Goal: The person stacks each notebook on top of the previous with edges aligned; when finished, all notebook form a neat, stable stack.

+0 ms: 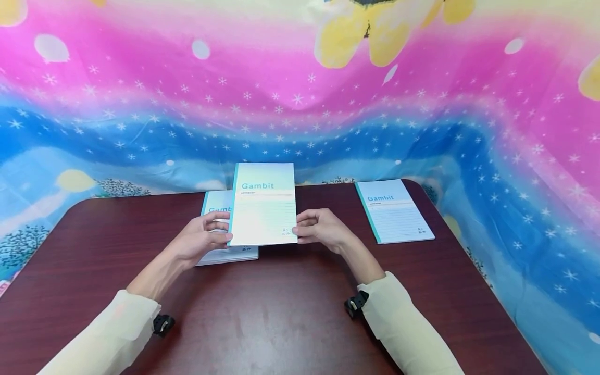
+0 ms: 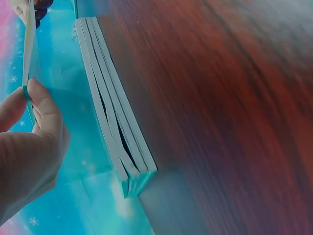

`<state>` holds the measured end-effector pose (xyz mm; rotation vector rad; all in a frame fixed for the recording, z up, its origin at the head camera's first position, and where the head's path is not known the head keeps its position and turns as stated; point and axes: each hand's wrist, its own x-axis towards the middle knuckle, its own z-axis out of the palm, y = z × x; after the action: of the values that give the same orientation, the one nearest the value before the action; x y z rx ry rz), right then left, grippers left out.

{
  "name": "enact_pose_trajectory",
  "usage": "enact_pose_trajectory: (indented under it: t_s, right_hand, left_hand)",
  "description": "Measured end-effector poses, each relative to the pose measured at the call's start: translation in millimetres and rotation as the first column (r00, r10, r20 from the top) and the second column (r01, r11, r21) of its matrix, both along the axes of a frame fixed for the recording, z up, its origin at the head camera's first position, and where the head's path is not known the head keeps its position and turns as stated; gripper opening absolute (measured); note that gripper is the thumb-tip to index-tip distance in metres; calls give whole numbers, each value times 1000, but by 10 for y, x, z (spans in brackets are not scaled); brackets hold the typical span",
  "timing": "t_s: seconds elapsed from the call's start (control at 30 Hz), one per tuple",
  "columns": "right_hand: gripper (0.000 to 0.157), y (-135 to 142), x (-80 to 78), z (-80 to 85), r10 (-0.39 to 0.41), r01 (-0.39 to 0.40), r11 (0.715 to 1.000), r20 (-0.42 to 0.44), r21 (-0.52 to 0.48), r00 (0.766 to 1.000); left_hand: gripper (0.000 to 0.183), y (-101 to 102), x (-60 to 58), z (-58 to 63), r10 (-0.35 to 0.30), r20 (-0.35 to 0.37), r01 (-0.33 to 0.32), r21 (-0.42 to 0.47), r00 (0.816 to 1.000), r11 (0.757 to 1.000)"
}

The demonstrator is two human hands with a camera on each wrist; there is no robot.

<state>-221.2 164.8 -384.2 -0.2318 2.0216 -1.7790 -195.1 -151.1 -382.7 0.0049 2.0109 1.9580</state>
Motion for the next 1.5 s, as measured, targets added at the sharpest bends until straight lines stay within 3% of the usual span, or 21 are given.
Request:
enact_pose_trajectory:
  t_s: [0.3, 0.63, 1.1, 1.5]
  right_hand:
    - [33, -213, -23, -24, -13, 13, 1000, 8, 10, 1000]
    - [31, -433, -63, -57, -23, 23, 1000, 22, -5, 1000]
    - [30, -654, -45, -45, -20, 20, 1000, 36, -10, 999]
    - [28, -819, -52, -100, -12, 11, 1000, 19, 7, 1000]
  left_hand:
    - [61, -166, 80, 5, 20, -6, -20, -43, 1000, 999]
    - [63, -303, 100, -16, 72, 4, -71, -101, 997, 992]
    - [62, -486, 152, -24, 73, -36, -77, -131, 997, 988]
    - [59, -590, 145, -40, 114, -22, -116, -181, 993, 977]
